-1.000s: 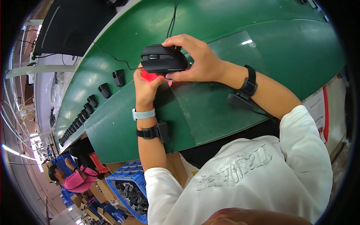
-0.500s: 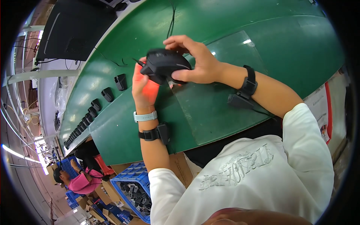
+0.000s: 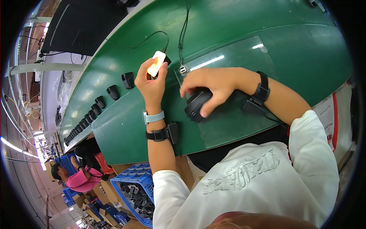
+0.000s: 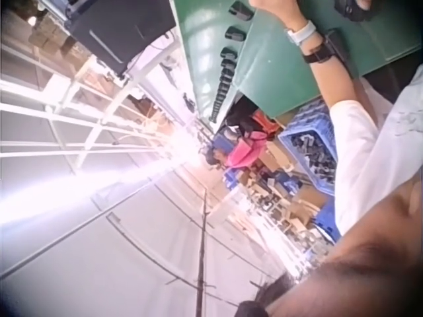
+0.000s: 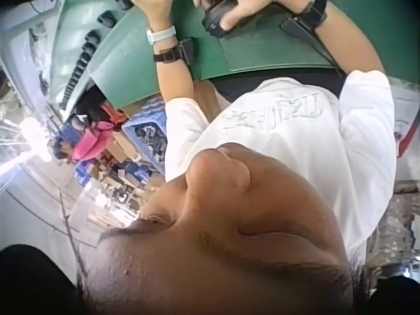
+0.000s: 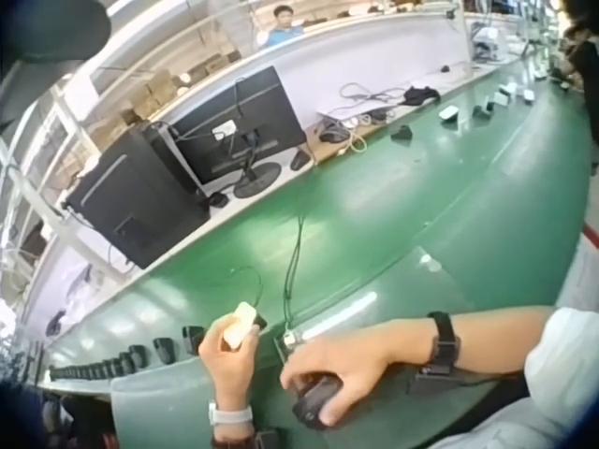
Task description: The person picks up a charging dock, connects it to a cable, and places a computer mouse onto the dock. After the mouse light changes color, the person removes the mouse and dock and places the dock into a red bin.
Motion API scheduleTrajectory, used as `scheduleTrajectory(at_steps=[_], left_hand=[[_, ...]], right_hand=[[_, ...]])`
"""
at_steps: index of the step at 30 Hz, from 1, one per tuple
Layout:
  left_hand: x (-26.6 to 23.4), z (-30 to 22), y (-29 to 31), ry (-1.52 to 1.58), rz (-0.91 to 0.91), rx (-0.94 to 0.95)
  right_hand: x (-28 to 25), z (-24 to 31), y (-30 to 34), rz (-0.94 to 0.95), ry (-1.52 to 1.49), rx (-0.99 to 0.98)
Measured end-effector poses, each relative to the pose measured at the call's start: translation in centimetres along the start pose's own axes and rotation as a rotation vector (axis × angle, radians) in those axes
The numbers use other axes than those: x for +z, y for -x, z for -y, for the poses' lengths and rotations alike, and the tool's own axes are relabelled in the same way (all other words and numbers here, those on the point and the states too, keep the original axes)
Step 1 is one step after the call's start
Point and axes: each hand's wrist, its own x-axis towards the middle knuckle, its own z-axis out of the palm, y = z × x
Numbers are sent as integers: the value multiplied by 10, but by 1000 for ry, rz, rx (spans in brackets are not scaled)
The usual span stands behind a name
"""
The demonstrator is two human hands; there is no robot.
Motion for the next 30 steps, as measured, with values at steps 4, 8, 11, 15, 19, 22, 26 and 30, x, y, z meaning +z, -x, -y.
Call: scheduleTrajectory(at_steps=[4,8,11,15,19,22,26,30], left_hand=[[4,-4,-1,-62,65,149],[4,-11,-1,-64,128,201],[5,-17,1,2,194,159],[5,-24,2,61,259,80],[7,-30,2,70,297,46],[8,-27,2,135,274,33],[6,-27,2,118,322,8],[6,-28,3,178,334,-57]], right_hand=[[-2,-12,-4,-443,78,117],[-10,-21,-9,-696,375,-12],[-9,-29,-10,-772,447,38],[-9,-34,-7,-678,514,84],[-9,-33,-5,-578,517,96],[-10,-34,-3,-537,491,103],[-11,-32,-1,-381,371,193],[-10,-33,-2,-383,331,154]])
